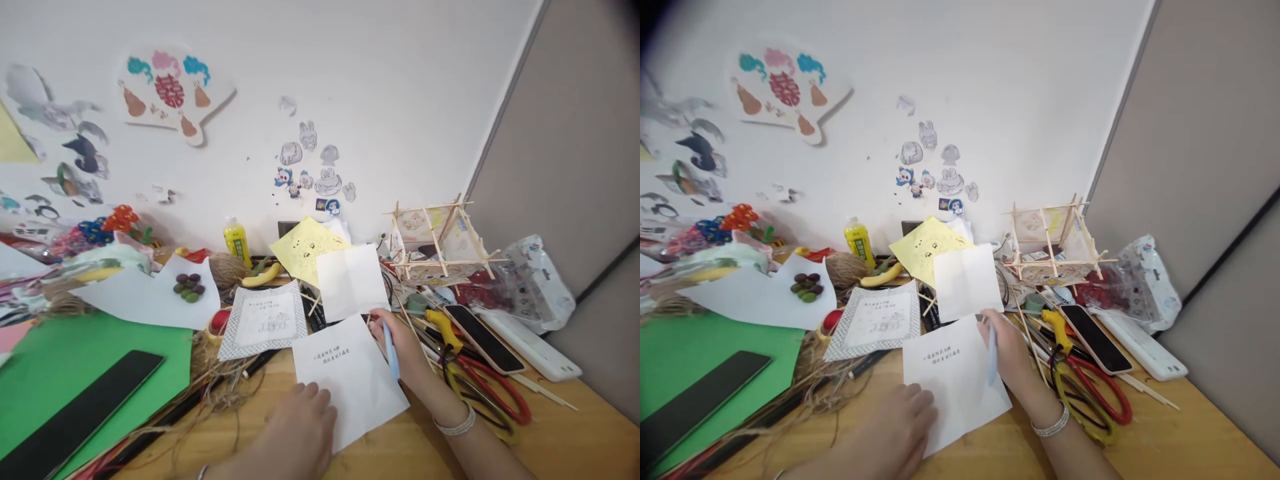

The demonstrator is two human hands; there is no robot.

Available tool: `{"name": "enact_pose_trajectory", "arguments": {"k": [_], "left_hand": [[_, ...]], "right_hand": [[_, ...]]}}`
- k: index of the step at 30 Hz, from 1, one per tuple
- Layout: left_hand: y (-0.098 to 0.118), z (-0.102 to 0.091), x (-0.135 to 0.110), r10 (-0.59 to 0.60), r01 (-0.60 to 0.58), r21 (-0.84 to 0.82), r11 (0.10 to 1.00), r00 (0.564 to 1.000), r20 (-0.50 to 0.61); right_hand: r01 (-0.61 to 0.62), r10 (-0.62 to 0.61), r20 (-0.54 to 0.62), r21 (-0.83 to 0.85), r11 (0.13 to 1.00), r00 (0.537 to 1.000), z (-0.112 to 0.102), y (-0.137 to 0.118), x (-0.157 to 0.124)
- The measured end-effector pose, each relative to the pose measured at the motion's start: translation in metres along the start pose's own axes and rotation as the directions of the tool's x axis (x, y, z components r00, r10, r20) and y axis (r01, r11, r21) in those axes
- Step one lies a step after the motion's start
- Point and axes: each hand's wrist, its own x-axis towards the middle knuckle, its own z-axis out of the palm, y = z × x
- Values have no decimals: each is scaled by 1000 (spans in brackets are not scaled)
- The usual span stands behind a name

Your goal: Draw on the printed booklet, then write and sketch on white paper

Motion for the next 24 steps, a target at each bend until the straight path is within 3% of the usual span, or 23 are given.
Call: {"name": "enact_pose_trajectory", "arguments": {"k": [2,4,6,10,14,16,19,21,22,24], "left_hand": [[4,14,-8,117,-134,170,976,987,107],[3,21,-10,202,-231,235,944,969,139],[-1,24,-10,244,-265,219,939,963,116],[-20,32,-11,263,-261,201,944,965,15],[-31,50,-17,270,-264,189,946,963,-7],[-28,56,-19,290,-286,190,939,957,7],[-16,51,-21,311,-298,217,930,950,-28],[-8,41,-22,265,-239,253,937,961,-73],[-4,36,-23,186,-167,272,948,981,-47],[0,30,-23,190,-158,301,940,979,-77]], "right_hand": [[71,-72,-44,-5,997,996,-2,-8,-3],[103,-103,-10,43,994,995,-2,-19,-9],[94,-108,124,115,989,986,2,-28,-16],[-176,94,341,215,961,935,17,-32,-29],[-400,265,427,267,877,865,29,-28,-30],[-445,304,443,258,858,844,33,-26,-31],[-410,294,397,247,878,869,35,-22,-31],[-368,256,370,273,889,893,34,-20,-31],[-342,226,366,293,893,903,33,-19,-31],[-278,149,366,329,903,919,29,-18,-32]]}}
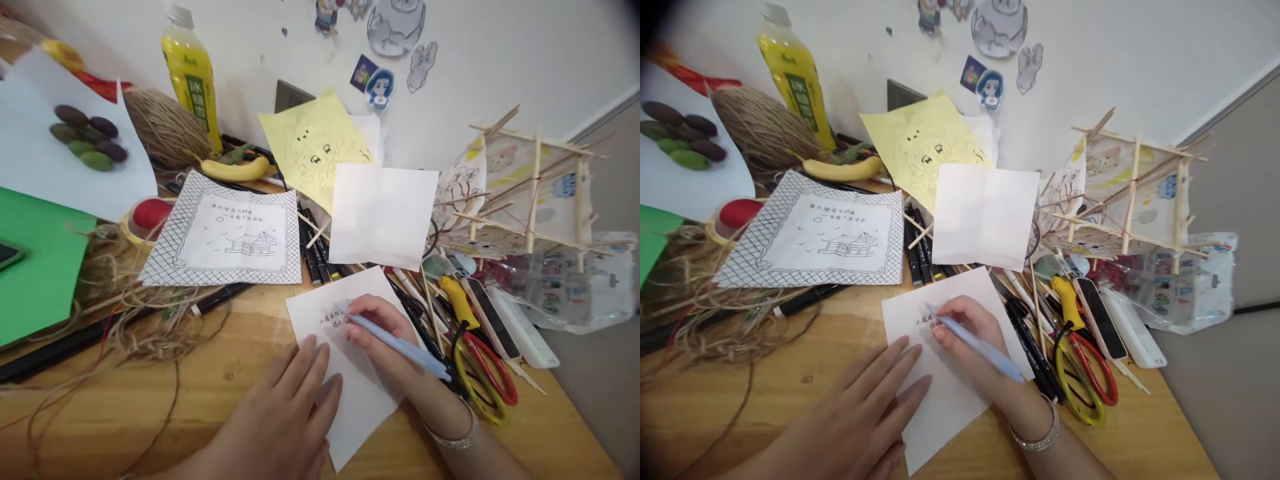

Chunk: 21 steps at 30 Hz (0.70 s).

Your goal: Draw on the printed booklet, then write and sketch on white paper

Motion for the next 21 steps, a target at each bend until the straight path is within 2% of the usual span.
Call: {"name": "enact_pose_trajectory", "arguments": {"k": [3,6,8,12,15,21], "left_hand": [[1,3,0,-32,32,45,998,999,-4],[-1,11,-1,17,-9,89,996,996,-93],[-2,12,-2,5,2,106,994,998,-68],[-2,5,-2,-11,17,127,992,999,-46],[-2,5,-2,11,-2,145,989,998,-57],[-3,7,-2,10,1,164,986,998,-70]], "right_hand": [[52,-53,21,30,998,998,-4,0,-4],[11,-14,32,100,995,999,-3,0,-8],[-25,22,32,98,995,999,-1,0,-9],[6,-7,-5,-135,991,1000,1,1,-7],[63,-54,38,-313,948,998,1,1,-3],[47,-8,84,-462,885,996,1,0,-1]]}}
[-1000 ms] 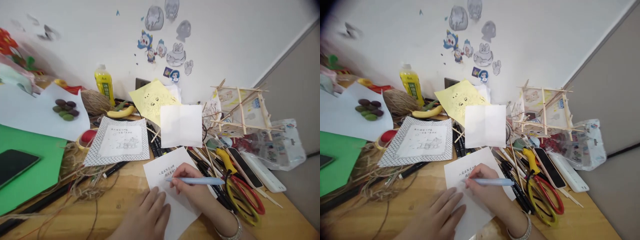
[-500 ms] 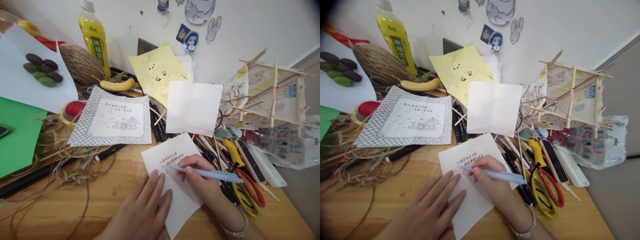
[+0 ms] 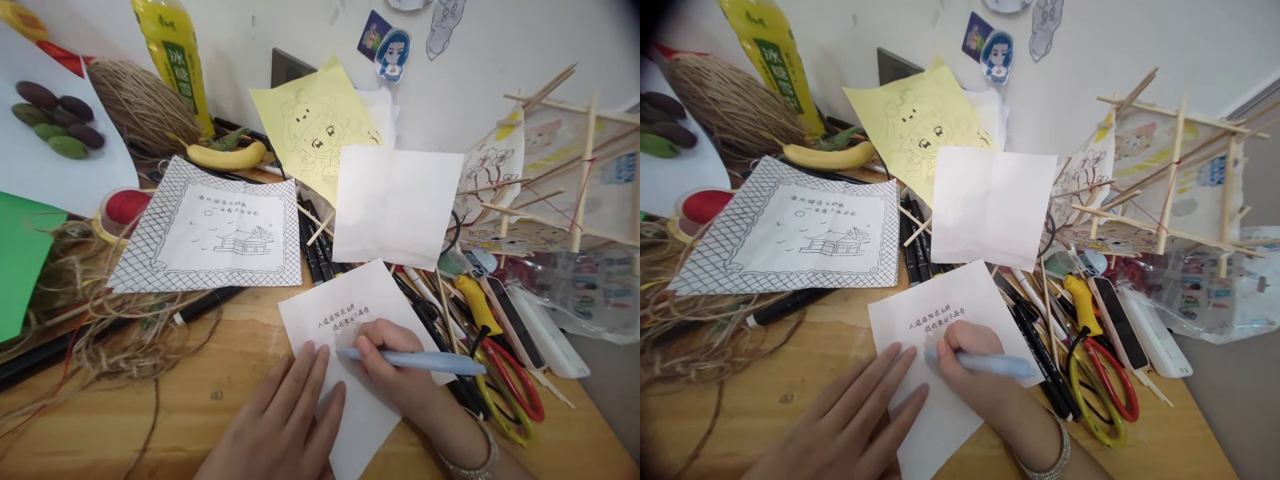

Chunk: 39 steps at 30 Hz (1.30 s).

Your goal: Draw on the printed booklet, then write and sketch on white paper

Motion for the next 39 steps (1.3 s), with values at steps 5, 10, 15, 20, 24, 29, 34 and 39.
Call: {"name": "enact_pose_trajectory", "arguments": {"k": [5,10,15,20,24,29,34,39], "left_hand": [[1,-5,0,-6,6,-25,1000,1000,6],[0,-7,2,-10,10,-17,1000,1000,17],[0,-6,3,-7,7,-16,1000,1000,24],[0,-6,3,-5,5,-18,1000,999,32],[0,-8,2,-9,10,-30,1000,999,39],[0,-9,2,-11,14,-56,998,999,43],[1,-8,2,-28,32,-91,995,998,49],[0,-10,2,-14,19,-98,995,998,55]], "right_hand": [[-10,10,21,-4,1000,1000,0,-1,-1],[0,0,31,-21,1000,1000,0,-3,-1],[35,-35,26,-14,999,999,0,-1,0],[10,-10,37,-15,1000,999,-1,-1,0],[23,-24,36,32,999,999,-1,-1,-1],[-4,3,43,32,999,999,-2,0,-1],[15,-19,48,65,998,999,-2,2,-1],[20,-24,61,65,998,998,-3,1,-1]]}}
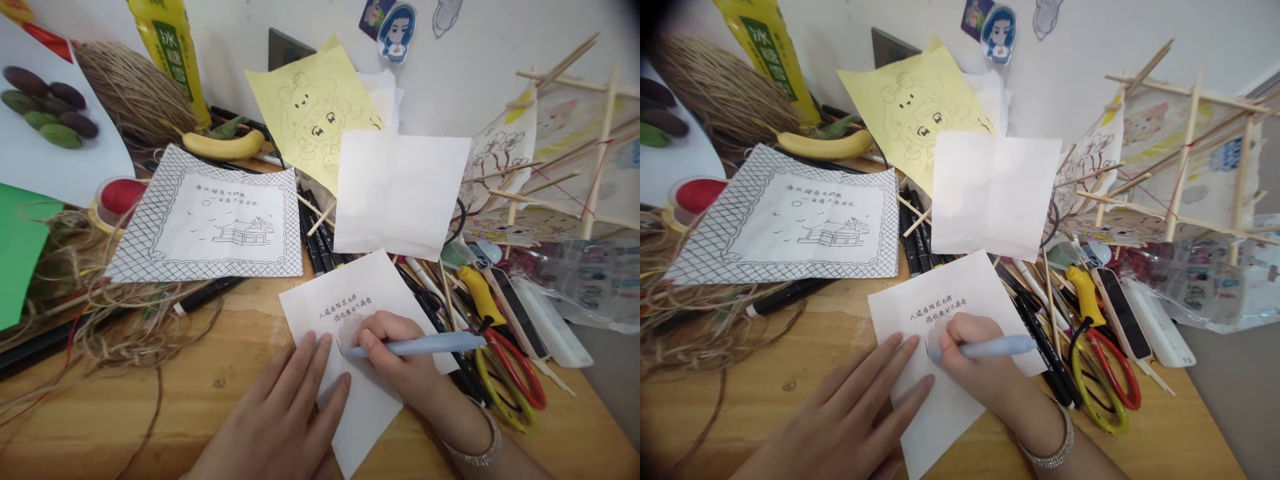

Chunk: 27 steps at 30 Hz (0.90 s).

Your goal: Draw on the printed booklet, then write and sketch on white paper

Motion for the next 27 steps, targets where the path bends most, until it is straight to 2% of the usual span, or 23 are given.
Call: {"name": "enact_pose_trajectory", "arguments": {"k": [12,22,27], "left_hand": [[3,0,0,-29,29,-4,1000,1000,3],[1,1,1,-1,1,5,1000,1000,-1],[6,0,0,-68,67,-33,997,998,-6]], "right_hand": [[27,-27,36,12,1000,999,-1,-3,0],[28,-30,33,59,998,999,-1,-2,0],[8,-13,40,129,992,999,0,0,-4]]}}
